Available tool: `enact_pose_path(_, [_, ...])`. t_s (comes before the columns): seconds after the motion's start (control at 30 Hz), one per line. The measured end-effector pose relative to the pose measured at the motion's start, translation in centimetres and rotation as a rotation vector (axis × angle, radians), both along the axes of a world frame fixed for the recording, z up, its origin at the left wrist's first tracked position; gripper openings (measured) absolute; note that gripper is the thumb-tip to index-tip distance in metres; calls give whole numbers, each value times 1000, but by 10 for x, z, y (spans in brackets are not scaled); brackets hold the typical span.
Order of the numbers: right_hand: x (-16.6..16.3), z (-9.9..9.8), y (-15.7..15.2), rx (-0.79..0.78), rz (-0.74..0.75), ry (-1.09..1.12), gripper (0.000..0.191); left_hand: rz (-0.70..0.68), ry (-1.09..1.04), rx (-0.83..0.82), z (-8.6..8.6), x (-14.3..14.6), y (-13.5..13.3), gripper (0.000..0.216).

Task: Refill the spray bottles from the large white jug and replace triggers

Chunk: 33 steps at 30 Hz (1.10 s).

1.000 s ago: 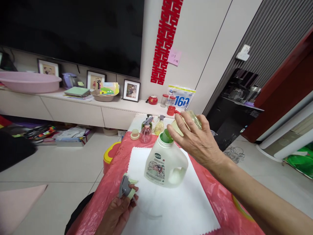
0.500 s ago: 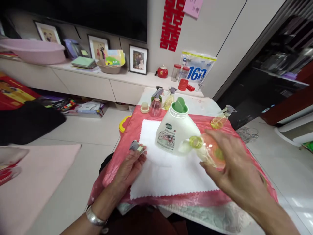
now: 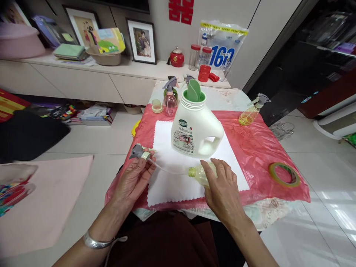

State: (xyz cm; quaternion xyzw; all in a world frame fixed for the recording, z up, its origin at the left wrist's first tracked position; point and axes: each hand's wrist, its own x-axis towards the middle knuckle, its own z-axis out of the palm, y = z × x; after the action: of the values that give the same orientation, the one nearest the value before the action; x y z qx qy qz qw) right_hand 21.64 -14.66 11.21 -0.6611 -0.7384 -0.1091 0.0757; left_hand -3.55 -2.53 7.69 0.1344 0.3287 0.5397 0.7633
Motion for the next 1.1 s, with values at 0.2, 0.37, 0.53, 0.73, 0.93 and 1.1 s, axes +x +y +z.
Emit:
enact_pose_path(0.2, [-27,-2,2,-40,43,149,68,-62,17,76,5,13,-12,40])
enact_pose_path(0.37, [-44,-6,2,-40,99,305,64,-136,39,110,0,21,-26,47])
enact_pose_path(0.53, [-54,-12,0,-57,113,379,66,-179,40,134,-3,22,-35,49])
enact_pose_path(0.73, [-56,-12,-5,-47,116,398,66,-213,40,144,-3,20,-35,49])
enact_pose_path(0.93, [-56,-9,-5,-23,143,415,62,-267,53,186,0,19,-37,45])
enact_pose_path(1.1, [-57,-12,-6,-50,135,454,64,-282,58,190,0,19,-38,45])
